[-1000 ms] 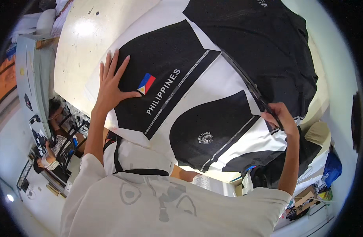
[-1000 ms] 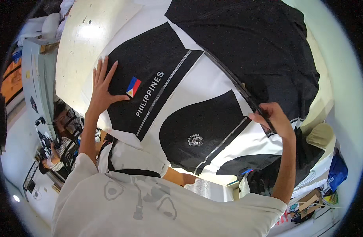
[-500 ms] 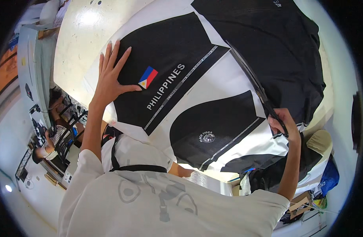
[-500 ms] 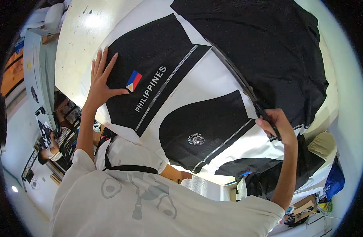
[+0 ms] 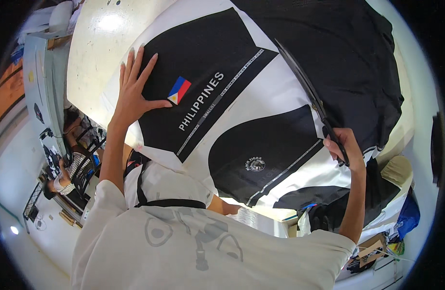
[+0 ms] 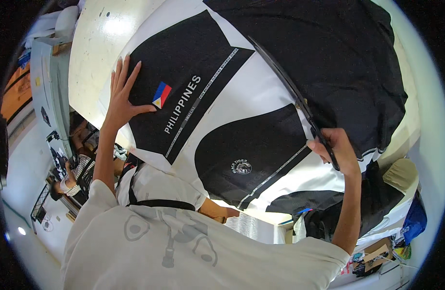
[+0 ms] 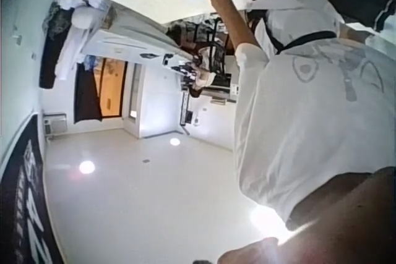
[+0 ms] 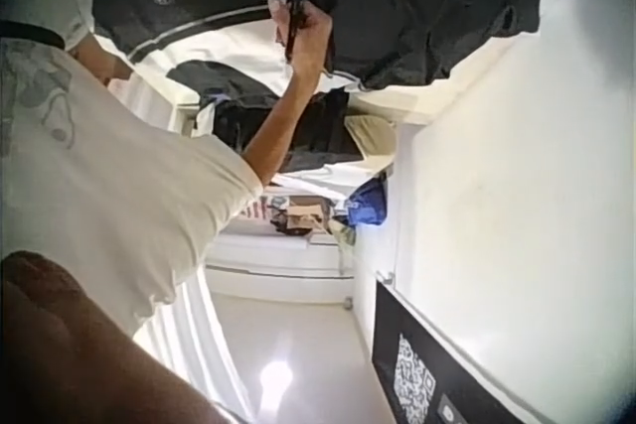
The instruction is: Using scissors to cut out garment pieces from a layered stack of black and white fabric on a production table.
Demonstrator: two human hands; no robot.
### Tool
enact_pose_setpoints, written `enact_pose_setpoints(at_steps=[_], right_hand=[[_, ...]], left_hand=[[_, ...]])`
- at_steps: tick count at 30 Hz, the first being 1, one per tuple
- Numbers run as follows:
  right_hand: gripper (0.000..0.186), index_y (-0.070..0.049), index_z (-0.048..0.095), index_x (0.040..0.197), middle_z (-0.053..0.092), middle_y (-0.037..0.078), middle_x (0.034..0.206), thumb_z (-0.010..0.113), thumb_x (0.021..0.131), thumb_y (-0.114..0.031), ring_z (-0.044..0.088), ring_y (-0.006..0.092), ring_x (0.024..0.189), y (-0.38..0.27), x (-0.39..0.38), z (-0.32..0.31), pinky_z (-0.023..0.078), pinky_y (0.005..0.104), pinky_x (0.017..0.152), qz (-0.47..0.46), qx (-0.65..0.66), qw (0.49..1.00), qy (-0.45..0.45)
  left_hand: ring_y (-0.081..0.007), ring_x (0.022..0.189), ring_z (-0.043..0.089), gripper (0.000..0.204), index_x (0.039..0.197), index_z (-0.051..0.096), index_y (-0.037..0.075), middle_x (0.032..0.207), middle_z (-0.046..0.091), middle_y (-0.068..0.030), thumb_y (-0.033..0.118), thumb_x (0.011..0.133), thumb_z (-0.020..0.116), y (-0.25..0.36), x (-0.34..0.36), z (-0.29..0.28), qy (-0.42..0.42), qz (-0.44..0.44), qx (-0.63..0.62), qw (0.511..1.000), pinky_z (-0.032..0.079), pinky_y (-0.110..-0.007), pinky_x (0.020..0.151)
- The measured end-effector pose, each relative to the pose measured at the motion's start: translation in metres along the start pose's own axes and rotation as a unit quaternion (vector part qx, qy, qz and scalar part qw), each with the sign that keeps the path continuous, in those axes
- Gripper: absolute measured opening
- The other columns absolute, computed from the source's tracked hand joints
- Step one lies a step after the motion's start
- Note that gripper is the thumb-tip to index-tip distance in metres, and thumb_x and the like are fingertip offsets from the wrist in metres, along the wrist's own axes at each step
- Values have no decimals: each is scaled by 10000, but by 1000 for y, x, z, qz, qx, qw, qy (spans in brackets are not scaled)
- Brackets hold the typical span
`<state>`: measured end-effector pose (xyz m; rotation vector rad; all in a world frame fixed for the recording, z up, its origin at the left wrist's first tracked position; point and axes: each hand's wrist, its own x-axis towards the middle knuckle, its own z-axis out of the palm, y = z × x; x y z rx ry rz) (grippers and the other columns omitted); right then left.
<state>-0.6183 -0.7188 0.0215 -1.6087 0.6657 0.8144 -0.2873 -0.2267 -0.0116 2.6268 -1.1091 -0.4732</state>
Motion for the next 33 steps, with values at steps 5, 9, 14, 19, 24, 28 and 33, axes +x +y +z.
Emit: enact_pose_setpoints(at_steps=[5,9,14,19,24,28,33], right_hand=[[453,-67,603,762,535,-37,591,835,970,-396,502,50,493,-25,14,1,353,243,475,6,-15,1000,-1],[440,-71,599,758,523,-43,590,830,979,-374,488,44,495,-29,16,6,344,242,476,5,-41,999,20],[423,-85,582,747,501,-49,587,822,992,-333,471,42,500,-37,17,12,313,251,473,-3,-46,998,31],[426,-89,585,740,508,-50,581,832,983,-338,468,41,495,-41,17,15,298,255,473,-7,-81,996,48],[433,-92,589,720,513,-49,573,842,972,-338,467,37,491,-48,19,18,288,252,474,-12,-89,994,59],[437,-86,592,718,505,-48,569,831,978,-345,469,37,488,-49,18,17,309,250,472,28,-82,995,56],[438,-74,595,748,517,-47,587,794,1006,-367,480,38,501,-49,21,19,339,248,489,14,-43,998,34]], left_hand=[[-385,1675,121,1311,1678,431,274,1813,198,-98,616,537,978,-2,-2,1,2,4,2,1000,103,-637,1326],[-389,1674,117,1312,1679,427,283,1815,193,-95,620,537,979,-1,-2,2,-2,-1,5,1000,106,-642,1325],[-392,1674,112,1313,1677,430,290,1815,192,-93,620,533,985,-2,-2,2,1,2,1,1000,103,-647,1325],[-348,1680,111,1376,1689,396,297,1817,181,-73,575,488,1008,-2,-3,3,2,0,8,1000,95,-625,1344],[-355,1679,108,1370,1687,402,291,1817,185,-74,580,493,1007,-2,-3,3,9,7,7,1000,95,-628,1343],[-378,1677,110,1276,1675,432,300,1814,196,-82,597,565,987,-4,-3,3,16,12,-9,1000,97,-643,1328],[-379,1677,108,1282,1675,433,300,1816,191,-79,593,558,990,-5,-4,5,17,9,-6,1000,96,-644,1327]])
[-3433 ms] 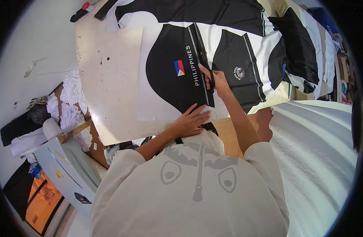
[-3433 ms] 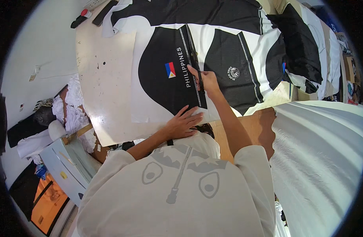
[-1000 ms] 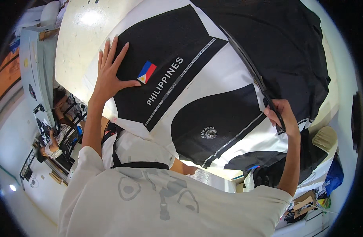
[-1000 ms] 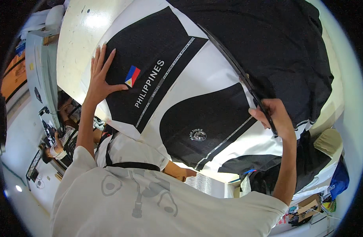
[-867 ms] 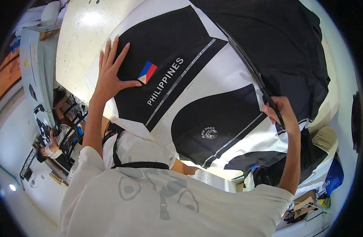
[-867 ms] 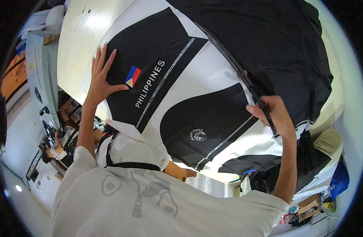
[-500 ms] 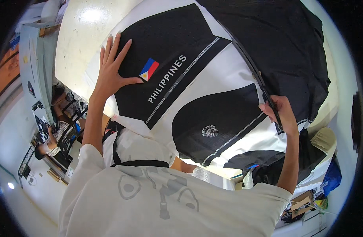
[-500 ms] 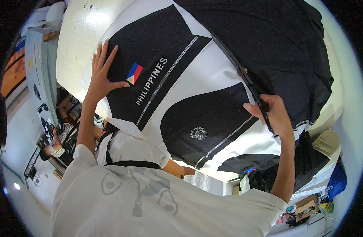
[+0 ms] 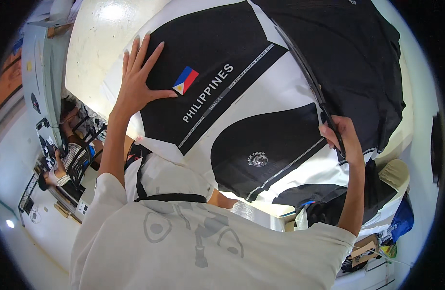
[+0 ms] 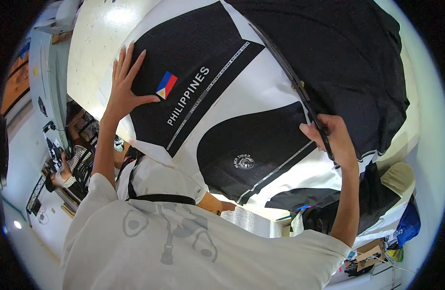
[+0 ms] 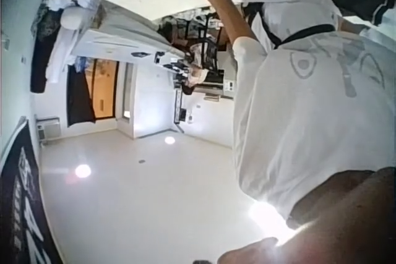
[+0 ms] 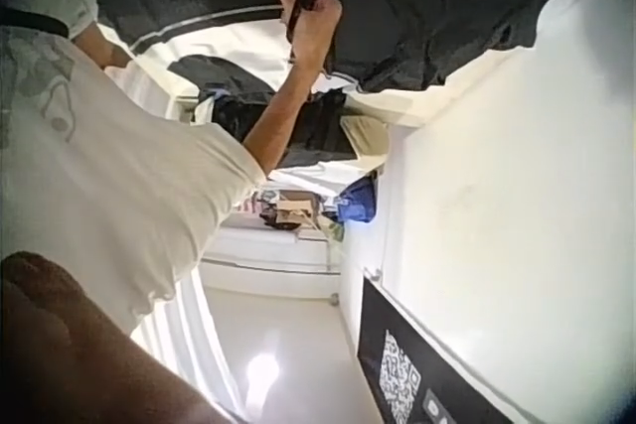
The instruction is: Using scissors to cut out garment pieces from a layered stack of black and white fabric on a production table.
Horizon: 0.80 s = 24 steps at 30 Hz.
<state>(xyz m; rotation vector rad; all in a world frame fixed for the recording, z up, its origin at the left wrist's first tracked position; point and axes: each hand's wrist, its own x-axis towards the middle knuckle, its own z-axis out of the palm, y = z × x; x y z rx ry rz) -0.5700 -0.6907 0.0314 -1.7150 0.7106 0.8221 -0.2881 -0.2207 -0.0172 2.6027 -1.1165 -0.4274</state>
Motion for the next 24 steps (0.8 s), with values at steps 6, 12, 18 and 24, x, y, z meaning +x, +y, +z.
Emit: enact_pose_setpoints(at_steps=[6,12,18,24], right_hand=[[410,-78,601,775,524,-48,614,776,1020,-355,506,39,548,-29,11,11,374,246,528,1,22,1000,-7],[493,-100,610,713,463,-52,605,870,925,-461,411,71,549,-27,13,17,285,283,551,-19,-8,999,36],[501,-101,610,707,450,-53,619,886,907,-468,394,71,582,-35,19,21,284,292,562,-14,10,999,36],[471,-119,576,680,487,-58,549,847,969,-375,478,40,467,-31,18,23,345,234,472,-5,1,999,35]], left_hand=[[-369,1679,96,1352,1686,408,292,1818,177,-85,618,512,995,2,-2,-2,-14,-14,3,1000,82,-641,1334],[-357,1681,87,1442,1691,389,307,1820,162,-79,685,435,987,1,-3,3,-9,-10,10,1000,69,-642,1341],[-359,1680,89,1448,1688,394,310,1819,166,-79,702,423,983,0,-4,3,-4,-2,10,1000,67,-649,1339],[-364,1680,88,1454,1688,396,309,1817,173,-83,724,417,970,-4,-6,4,2,-1,10,1000,67,-652,1337]])
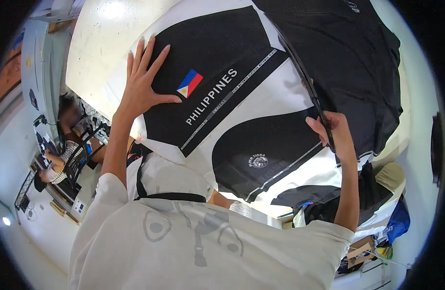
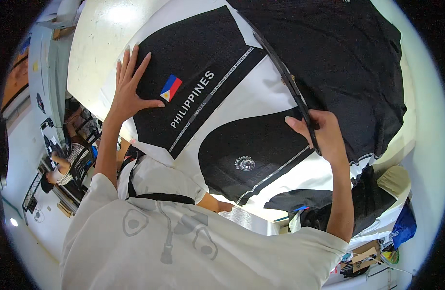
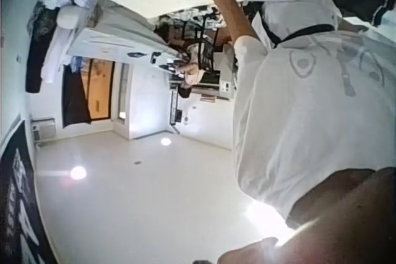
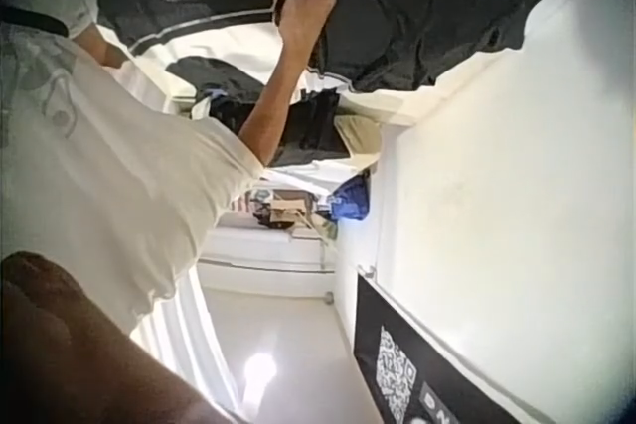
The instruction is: Using scissors to cut out garment pieces from a layered stack of black and white fabric on a production table.
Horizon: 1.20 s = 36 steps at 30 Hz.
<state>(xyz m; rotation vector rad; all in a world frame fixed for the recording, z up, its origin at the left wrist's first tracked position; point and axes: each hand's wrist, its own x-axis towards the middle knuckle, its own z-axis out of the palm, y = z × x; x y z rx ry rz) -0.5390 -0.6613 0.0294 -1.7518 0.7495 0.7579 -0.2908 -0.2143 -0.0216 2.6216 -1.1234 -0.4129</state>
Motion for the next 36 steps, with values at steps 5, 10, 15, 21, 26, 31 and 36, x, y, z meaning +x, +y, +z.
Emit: enact_pose_setpoints(at_steps=[5,10,15,21,26,31,36], right_hand=[[471,-117,581,688,490,-50,546,834,979,-387,473,37,467,1,-7,1,346,230,473,7,-16,1000,11],[471,-113,585,734,503,-49,564,794,1000,-441,474,34,482,6,2,3,351,231,474,-33,-2,999,-10],[483,-116,589,745,504,-56,568,778,1002,-479,484,34,483,-24,13,6,365,226,478,-18,-9,1000,-14],[532,-113,670,726,506,-53,551,863,886,-582,505,57,483,-22,17,5,364,231,494,0,31,1000,-1],[424,-108,643,782,507,-56,581,818,981,-439,503,38,485,-28,12,6,372,234,478,13,6,1000,-10],[419,-108,639,799,506,-62,605,811,987,-441,491,38,507,-36,15,12,370,231,496,2,37,999,10],[425,-114,619,797,500,-65,606,799,994,-444,483,36,507,-47,27,7,381,225,511,13,30,999,-17]], left_hand=[[-366,1680,86,1441,1689,395,307,1818,170,-86,722,433,969,2,2,0,0,3,-2,1000,65,-653,1336],[-362,1681,89,1429,1689,396,300,1819,166,-87,706,446,970,3,2,-1,1,7,-2,1000,68,-649,1336],[-363,1680,92,1428,1690,397,293,1819,166,-91,695,447,973,4,1,-3,-4,2,-5,1000,67,-650,1335],[-366,1680,93,1418,1690,400,280,1817,173,-95,695,459,969,2,2,2,2,7,-11,1000,64,-649,1334],[-367,1680,90,1410,1689,403,267,1816,175,-103,702,470,964,0,2,0,7,12,-7,1000,51,-646,1334],[-378,1680,84,1388,1690,407,247,1816,168,-123,692,497,959,0,3,-2,9,21,-20,1000,52,-644,1327],[-392,1678,85,1372,1693,403,232,1816,167,-131,672,520,962,4,3,-2,1,13,-20,1000,57,-648,1322]])
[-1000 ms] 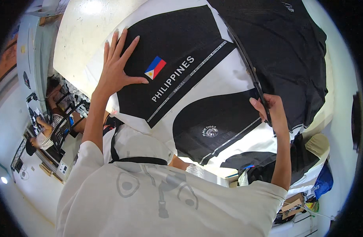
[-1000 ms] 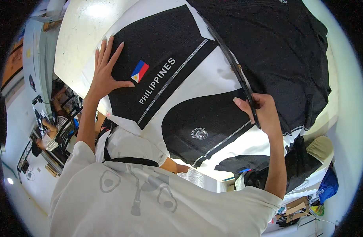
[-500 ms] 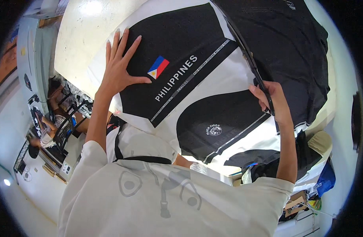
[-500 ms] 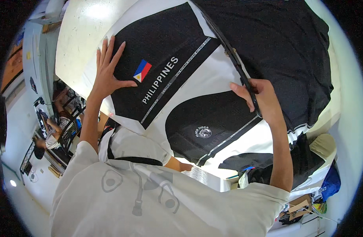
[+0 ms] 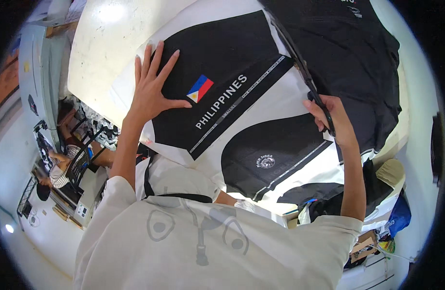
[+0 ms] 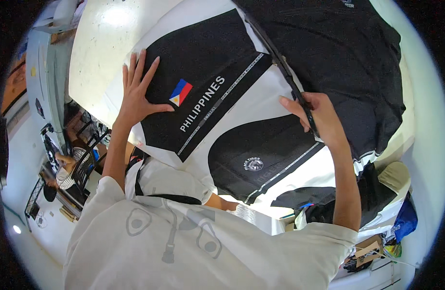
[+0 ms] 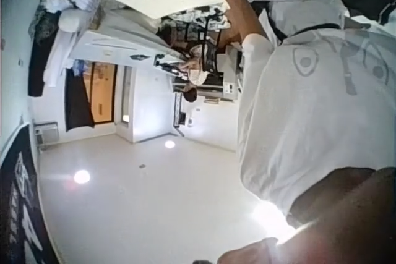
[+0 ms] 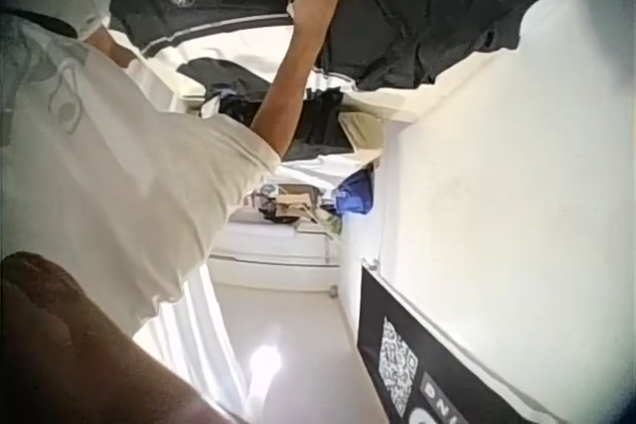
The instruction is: Using scissors to cut out garment pieces from a layered stack of black and white fabric on a production table.
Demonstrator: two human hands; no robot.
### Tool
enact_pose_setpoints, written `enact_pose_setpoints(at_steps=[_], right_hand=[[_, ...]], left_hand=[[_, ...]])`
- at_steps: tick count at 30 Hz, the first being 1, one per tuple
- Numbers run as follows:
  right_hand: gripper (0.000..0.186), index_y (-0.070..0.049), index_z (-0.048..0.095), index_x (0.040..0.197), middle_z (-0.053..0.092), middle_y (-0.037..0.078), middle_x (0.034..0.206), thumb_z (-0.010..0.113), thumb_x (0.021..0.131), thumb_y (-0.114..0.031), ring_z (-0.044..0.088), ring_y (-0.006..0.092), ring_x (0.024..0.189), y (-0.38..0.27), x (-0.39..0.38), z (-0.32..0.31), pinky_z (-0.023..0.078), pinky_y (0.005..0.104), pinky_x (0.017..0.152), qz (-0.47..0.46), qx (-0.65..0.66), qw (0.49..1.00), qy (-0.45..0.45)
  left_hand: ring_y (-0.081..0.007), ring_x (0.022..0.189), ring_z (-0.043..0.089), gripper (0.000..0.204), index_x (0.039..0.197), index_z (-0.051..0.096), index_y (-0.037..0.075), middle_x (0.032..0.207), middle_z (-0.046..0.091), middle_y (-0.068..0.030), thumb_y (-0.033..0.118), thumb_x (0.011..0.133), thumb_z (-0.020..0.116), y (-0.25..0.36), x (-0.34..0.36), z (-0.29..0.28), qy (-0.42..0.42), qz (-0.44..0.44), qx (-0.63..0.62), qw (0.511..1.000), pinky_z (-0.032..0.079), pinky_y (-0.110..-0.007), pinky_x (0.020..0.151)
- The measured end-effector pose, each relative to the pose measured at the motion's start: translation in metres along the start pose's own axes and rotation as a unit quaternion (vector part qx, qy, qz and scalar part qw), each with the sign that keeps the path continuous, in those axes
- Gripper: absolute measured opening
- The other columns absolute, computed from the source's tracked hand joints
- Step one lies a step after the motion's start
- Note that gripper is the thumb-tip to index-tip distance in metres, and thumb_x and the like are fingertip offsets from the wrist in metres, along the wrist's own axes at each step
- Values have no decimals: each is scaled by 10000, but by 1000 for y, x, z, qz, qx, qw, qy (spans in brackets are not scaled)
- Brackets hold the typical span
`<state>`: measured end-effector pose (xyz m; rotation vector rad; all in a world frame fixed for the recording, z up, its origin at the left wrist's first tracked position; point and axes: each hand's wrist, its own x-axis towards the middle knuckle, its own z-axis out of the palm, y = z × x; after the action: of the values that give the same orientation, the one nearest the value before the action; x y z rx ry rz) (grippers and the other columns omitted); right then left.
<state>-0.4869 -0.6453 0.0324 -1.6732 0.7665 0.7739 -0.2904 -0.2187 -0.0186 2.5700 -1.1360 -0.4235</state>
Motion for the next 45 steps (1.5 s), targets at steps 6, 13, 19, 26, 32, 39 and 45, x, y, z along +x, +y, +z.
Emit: enact_pose_setpoints(at_steps=[6,13,19,26,32,39,45], right_hand=[[446,-122,599,768,503,-61,606,785,1002,-452,493,32,515,-3,-2,4,385,226,509,15,8,1000,-2],[473,-126,572,731,510,-43,608,775,1008,-452,509,46,528,-9,1,1,390,233,512,-12,24,1000,-13],[469,-114,574,741,514,-37,620,769,1014,-442,515,57,540,-24,1,8,395,242,531,13,-5,1000,3],[503,-118,583,733,488,-49,574,760,1001,-506,512,55,518,-52,15,13,386,245,533,-37,18,999,25],[509,-142,571,674,502,-52,553,856,932,-475,497,47,466,-71,33,8,364,236,473,-34,45,998,28],[535,-100,587,650,513,-37,542,880,910,-465,497,61,441,-72,18,10,367,237,446,-50,74,995,53],[532,-63,603,661,520,-22,554,844,948,-441,498,81,451,-24,-19,30,374,273,456,-59,139,987,57]], left_hand=[[-401,1677,80,1365,1695,399,230,1816,162,-135,672,530,956,2,0,-5,-6,-9,-6,1000,48,-647,1322],[-433,1667,87,1271,1689,408,277,1814,160,-142,707,603,909,0,0,-4,-7,-4,-26,1000,37,-667,1311],[-427,1669,80,1266,1691,401,283,1817,141,-141,701,607,906,-1,0,-9,-15,-15,-25,999,34,-663,1314],[-454,1664,84,1300,1693,402,224,1811,155,-175,639,590,952,1,3,-16,-18,-8,-23,1000,49,-657,1311],[-479,1653,100,1241,1682,423,213,1800,175,-194,690,641,903,4,1,-17,-19,-8,-26,999,44,-674,1304],[-462,1663,72,1267,1690,402,190,1801,158,-210,657,639,933,8,-3,-17,-23,5,-14,1000,58,-668,1305],[-464,1573,361,689,1477,665,147,1700,403,-231,357,859,888,3,-44,-12,52,0,-15,999,242,-622,1281]])
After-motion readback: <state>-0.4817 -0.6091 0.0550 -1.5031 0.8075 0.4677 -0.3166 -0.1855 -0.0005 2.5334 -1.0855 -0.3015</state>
